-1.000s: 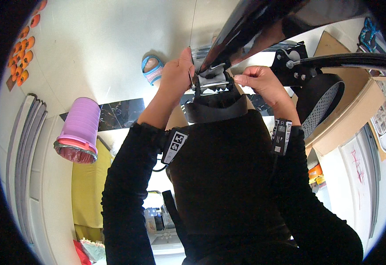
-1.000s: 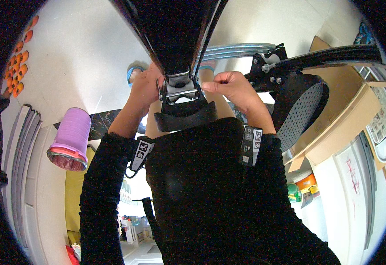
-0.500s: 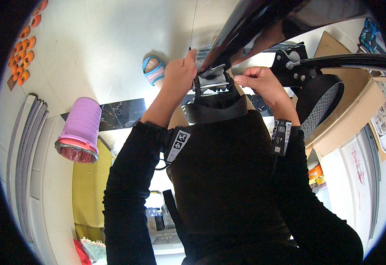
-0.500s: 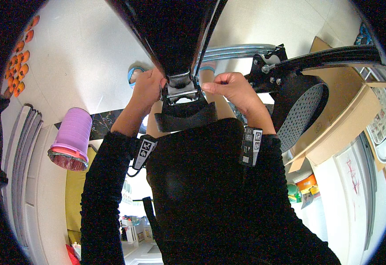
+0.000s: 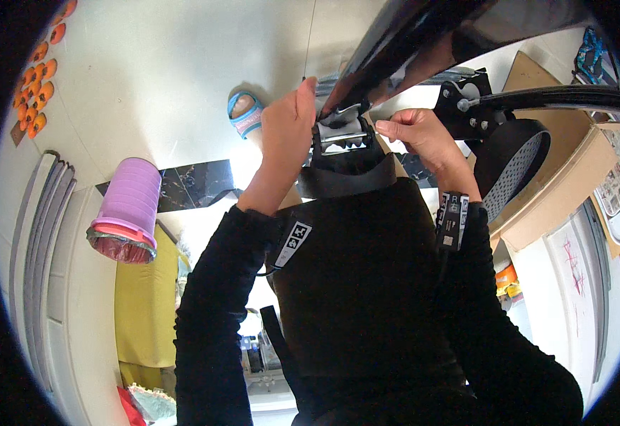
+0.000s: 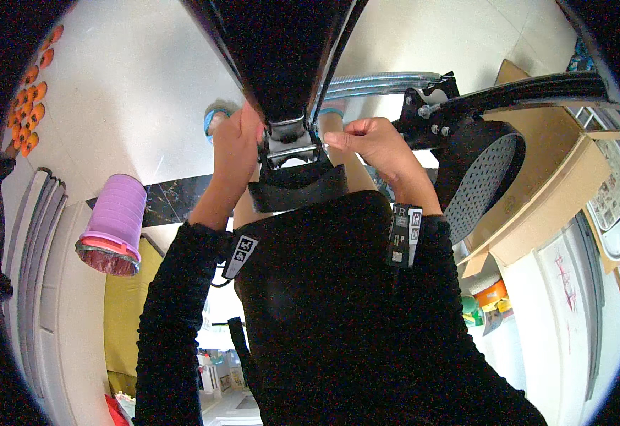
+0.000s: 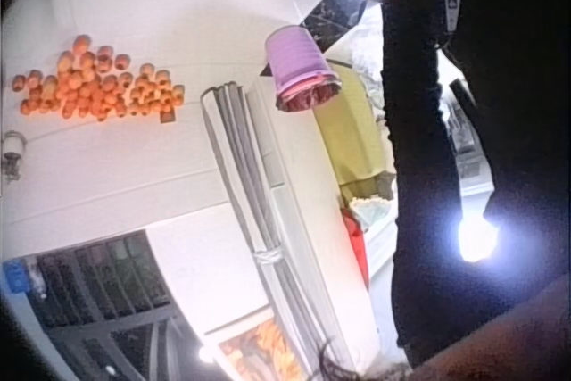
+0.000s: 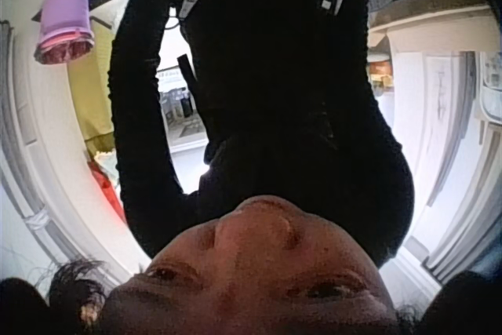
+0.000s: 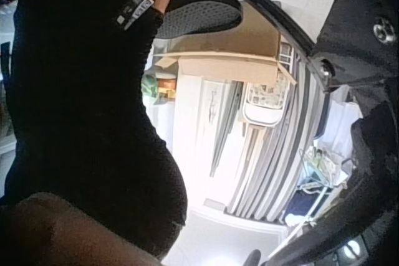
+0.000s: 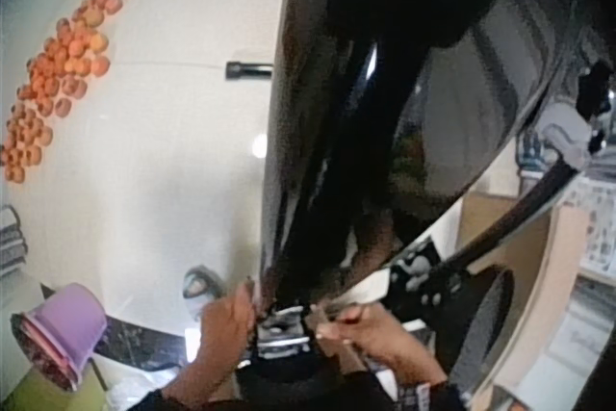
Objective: The person assembles a black metal frame by attaching a perforated footrest plate and then threading a cable through a guide on the frame. The person uses both hands to align and secure the components.
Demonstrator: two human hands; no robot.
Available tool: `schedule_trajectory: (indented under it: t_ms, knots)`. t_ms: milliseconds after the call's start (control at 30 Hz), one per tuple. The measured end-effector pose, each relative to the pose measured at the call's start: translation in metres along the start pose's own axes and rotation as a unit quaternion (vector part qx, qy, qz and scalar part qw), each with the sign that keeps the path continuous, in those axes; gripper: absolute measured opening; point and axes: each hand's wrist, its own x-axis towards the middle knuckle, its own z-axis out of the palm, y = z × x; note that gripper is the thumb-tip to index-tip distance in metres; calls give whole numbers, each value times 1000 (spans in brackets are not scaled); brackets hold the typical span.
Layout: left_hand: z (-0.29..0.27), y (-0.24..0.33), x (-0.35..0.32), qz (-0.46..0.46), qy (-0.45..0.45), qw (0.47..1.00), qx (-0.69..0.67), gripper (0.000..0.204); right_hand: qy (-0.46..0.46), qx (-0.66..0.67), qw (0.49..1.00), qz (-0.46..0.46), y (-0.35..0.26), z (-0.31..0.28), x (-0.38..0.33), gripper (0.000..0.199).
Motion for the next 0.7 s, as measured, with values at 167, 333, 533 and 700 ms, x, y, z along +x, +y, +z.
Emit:
schedule_trajectory:
  t_ms: [167, 333, 533, 700]
  knots:
    - [-8, 5, -10, 195, 13, 976, 99, 34, -9, -5, 1000, 15, 1, -3, 1, 36]
    - [-30, 10, -39, 328, -27, 931, 159, 20, 15, -6, 1000, 1, 2, 2, -1, 32]
    - [-35, 5, -70, 347, -38, 920, 179, 33, 0, 0, 1000, 6, -2, -1, -1, 33]
    - [-36, -7, -77, 333, -32, 923, 189, 40, -10, -4, 1000, -2, -4, -1, 0, 35]
